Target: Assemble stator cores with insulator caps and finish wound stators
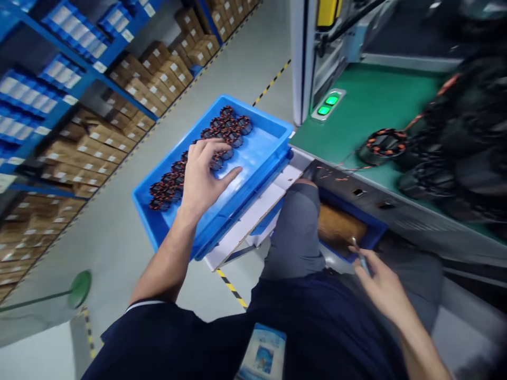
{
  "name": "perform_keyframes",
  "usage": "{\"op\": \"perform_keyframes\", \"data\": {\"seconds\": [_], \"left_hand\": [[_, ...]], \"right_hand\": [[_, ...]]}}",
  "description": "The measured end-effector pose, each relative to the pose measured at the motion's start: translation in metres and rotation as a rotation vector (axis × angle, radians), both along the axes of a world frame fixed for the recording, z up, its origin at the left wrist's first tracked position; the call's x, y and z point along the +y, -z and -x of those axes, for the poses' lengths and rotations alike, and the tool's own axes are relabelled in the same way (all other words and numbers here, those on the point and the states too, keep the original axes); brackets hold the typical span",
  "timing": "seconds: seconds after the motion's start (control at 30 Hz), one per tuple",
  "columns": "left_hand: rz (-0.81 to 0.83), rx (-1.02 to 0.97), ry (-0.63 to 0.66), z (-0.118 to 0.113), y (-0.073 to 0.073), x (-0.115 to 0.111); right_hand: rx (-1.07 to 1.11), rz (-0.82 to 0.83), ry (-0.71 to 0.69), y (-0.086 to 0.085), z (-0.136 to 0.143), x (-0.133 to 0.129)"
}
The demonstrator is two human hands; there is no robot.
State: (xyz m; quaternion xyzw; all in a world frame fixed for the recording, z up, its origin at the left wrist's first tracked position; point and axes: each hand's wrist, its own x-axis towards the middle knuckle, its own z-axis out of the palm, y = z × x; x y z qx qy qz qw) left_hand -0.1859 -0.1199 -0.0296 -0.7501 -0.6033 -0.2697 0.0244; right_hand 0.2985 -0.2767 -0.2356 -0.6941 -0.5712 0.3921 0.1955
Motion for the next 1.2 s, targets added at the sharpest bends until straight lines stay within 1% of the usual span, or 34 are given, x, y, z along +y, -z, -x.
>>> {"op": "perform_keyframes", "data": {"seconds": [0.03, 0.07, 0.13, 0.17, 0.23, 0.3, 0.37, 0.4, 0.47, 0.53, 0.6, 0.67, 0.7, 0.77, 0.83, 0.9, 0.97, 1.03, 1.07, 1.13, 1.2], "left_hand": [[-0.04, -0.078, 0.101, -0.03, -0.001, 0.006], [-0.038, -0.152, 0.197, -0.062, 0.0, 0.012], [-0.017, -0.234, 0.363, -0.127, 0.008, 0.029], [0.015, -0.246, 0.413, -0.157, 0.015, 0.039], [0.102, -0.241, 0.447, -0.208, 0.032, 0.061], [0.184, -0.204, 0.464, -0.243, 0.049, 0.083], [0.209, -0.161, 0.5, -0.261, 0.063, 0.104], [0.201, -0.151, 0.523, -0.264, 0.068, 0.113], [0.16, -0.185, 0.556, -0.263, 0.073, 0.126], [0.132, -0.301, 0.575, -0.255, 0.075, 0.125], [0.135, -0.467, 0.59, -0.245, 0.074, 0.108], [0.178, -0.606, 0.612, -0.236, 0.072, 0.076], [0.207, -0.645, 0.614, -0.232, 0.07, 0.056], [0.249, -0.657, 0.609, -0.228, 0.067, 0.015], [0.249, -0.608, 0.609, -0.227, 0.065, -0.02], [0.248, -0.558, 0.632, -0.23, 0.065, -0.046], [0.291, -0.542, 0.696, -0.233, 0.066, -0.064], [0.366, -0.558, 0.778, -0.236, 0.067, -0.074], [0.401, -0.569, 0.809, -0.236, 0.067, -0.078], [0.464, -0.616, 0.829, -0.235, 0.066, -0.085], [0.55, -0.723, 0.817, -0.233, 0.067, -0.091]], "right_hand": [[0.026, 0.023, -0.001, -0.002, 0.002, -0.001], [0.051, 0.044, -0.001, -0.005, 0.004, -0.001], [0.084, 0.072, 0.016, -0.013, 0.006, -0.003], [0.095, 0.08, 0.028, -0.017, 0.006, -0.005], [0.113, 0.093, 0.053, -0.025, 0.004, -0.01], [0.126, 0.105, 0.08, -0.029, -0.001, -0.018], [0.136, 0.114, 0.111, -0.03, -0.006, -0.028], [0.14, 0.118, 0.126, -0.029, -0.009, -0.033], [0.147, 0.12, 0.154, -0.026, -0.012, -0.043], [0.154, 0.109, 0.181, -0.024, -0.014, -0.051], [0.172, 0.082, 0.207, -0.026, -0.015, -0.056], [0.201, 0.041, 0.235, -0.035, -0.015, -0.058], [0.217, 0.013, 0.255, -0.043, -0.015, -0.058], [0.24, -0.057, 0.308, -0.062, -0.014, -0.054], [0.249, -0.143, 0.368, -0.088, -0.009, -0.045], [0.245, -0.236, 0.416, -0.118, -0.002, -0.03], [0.233, -0.345, 0.425, -0.146, 0.008, -0.011], [0.238, -0.454, 0.333, -0.168, 0.017, 0.009], [0.253, -0.485, 0.272, -0.176, 0.02, 0.017], [0.289, -0.51, 0.167, -0.183, 0.023, 0.027], [0.332, -0.514, 0.138, -0.181, 0.022, 0.03]]}}
